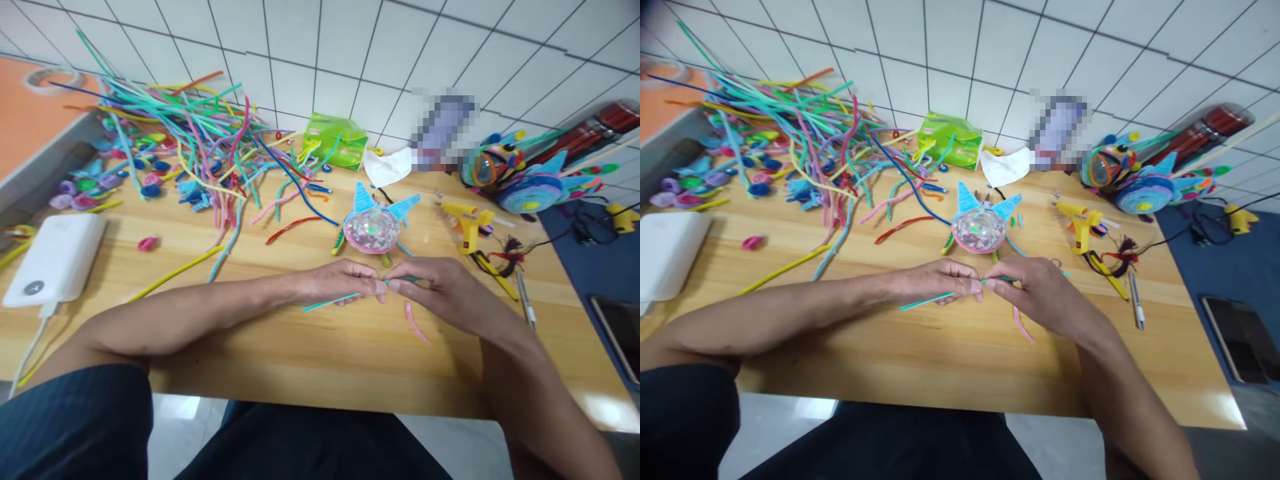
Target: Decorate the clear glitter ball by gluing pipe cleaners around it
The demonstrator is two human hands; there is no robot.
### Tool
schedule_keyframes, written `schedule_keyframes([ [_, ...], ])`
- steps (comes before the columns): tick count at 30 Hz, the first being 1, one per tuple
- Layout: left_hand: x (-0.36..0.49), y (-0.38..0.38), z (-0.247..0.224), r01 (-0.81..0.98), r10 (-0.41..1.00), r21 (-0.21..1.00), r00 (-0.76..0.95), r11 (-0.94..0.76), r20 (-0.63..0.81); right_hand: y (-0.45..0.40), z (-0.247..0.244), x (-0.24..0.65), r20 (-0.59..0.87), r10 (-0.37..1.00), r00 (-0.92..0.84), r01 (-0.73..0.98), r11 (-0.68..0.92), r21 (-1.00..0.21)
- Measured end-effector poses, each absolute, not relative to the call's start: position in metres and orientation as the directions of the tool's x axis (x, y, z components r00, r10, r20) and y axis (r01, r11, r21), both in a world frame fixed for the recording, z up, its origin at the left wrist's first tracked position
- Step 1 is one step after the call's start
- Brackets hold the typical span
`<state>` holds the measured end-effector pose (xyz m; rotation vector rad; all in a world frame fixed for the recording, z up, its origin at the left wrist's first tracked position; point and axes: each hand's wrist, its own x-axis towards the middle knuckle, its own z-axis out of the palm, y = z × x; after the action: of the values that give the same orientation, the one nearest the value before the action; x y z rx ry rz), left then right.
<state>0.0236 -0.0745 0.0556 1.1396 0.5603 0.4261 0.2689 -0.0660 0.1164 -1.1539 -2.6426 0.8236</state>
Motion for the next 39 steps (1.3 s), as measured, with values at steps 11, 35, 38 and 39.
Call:
schedule_keyframes([
  [11,0.026,-0.073,0.052,-0.162,0.728,0.891,0.645,0.425,-0.23,-0.056,0.121,0.306,-0.202,0.878,-0.435,0.684,0.176,-0.708],
  [35,0.029,-0.071,0.036,-0.223,0.809,0.931,0.577,0.289,-0.113,-0.064,0.083,0.257,-0.435,0.698,-0.569,0.488,-0.139,-0.862],
  [38,0.029,-0.072,0.036,-0.206,0.791,0.929,0.598,0.309,-0.13,-0.065,0.084,0.257,-0.441,0.671,-0.596,0.482,-0.141,-0.865],
  [39,0.029,-0.072,0.036,-0.202,0.786,0.928,0.603,0.314,-0.135,-0.065,0.084,0.257,-0.446,0.664,-0.6,0.482,-0.145,-0.864],
])
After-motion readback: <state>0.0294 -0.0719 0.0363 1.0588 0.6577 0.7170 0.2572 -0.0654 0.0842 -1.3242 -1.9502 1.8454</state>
